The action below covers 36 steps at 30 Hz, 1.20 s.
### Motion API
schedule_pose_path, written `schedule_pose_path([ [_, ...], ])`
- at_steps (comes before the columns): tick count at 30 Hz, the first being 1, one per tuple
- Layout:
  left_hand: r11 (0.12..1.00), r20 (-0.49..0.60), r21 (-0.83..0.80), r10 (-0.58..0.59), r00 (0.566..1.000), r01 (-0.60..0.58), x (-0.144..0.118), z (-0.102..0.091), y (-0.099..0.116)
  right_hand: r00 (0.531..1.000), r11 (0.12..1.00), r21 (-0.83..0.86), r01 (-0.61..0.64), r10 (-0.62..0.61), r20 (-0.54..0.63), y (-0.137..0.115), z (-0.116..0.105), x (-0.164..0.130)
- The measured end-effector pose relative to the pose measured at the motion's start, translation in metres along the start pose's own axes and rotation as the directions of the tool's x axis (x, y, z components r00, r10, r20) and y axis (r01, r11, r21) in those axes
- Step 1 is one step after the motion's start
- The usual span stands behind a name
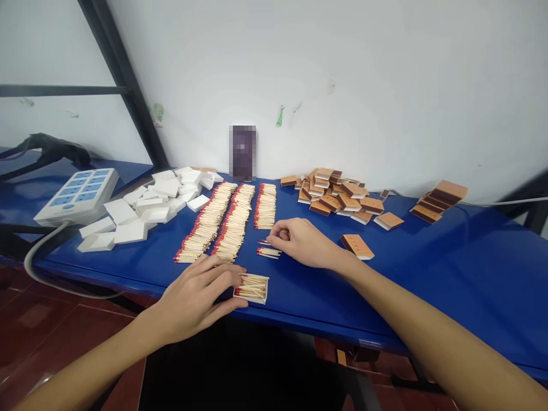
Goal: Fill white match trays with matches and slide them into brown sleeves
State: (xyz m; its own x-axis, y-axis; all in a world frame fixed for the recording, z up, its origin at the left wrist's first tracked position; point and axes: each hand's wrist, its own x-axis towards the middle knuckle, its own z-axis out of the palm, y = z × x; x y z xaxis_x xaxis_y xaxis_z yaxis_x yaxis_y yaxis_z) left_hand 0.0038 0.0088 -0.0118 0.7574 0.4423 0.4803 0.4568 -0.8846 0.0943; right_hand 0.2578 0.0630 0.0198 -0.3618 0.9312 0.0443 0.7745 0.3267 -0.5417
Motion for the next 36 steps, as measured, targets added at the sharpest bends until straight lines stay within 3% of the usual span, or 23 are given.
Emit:
schedule_pose_path([
  [9,0.999,-0.007,0.034,0.025,1.0,-0.025,0.002,0.002,-0.001,0.987,0.988,-0.019,0.156,-0.155,0.035,-0.009,-0.003,-0.009],
  [14,0.999,-0.054,0.042,0.032,0.998,-0.03,0.002,0.002,0.0,0.984,0.985,-0.042,0.169,-0.166,0.063,-0.003,-0.003,-0.01],
  [25,0.999,-0.015,0.036,0.014,1.0,-0.013,0.002,0.002,0.0,0.969,0.966,-0.117,0.231,-0.218,0.113,-0.006,-0.006,-0.017],
  [36,0.999,0.015,0.036,0.005,1.0,-0.006,0.004,-0.001,0.001,0.945,0.857,-0.401,0.324,-0.31,0.101,0.0,0.0,-0.024],
])
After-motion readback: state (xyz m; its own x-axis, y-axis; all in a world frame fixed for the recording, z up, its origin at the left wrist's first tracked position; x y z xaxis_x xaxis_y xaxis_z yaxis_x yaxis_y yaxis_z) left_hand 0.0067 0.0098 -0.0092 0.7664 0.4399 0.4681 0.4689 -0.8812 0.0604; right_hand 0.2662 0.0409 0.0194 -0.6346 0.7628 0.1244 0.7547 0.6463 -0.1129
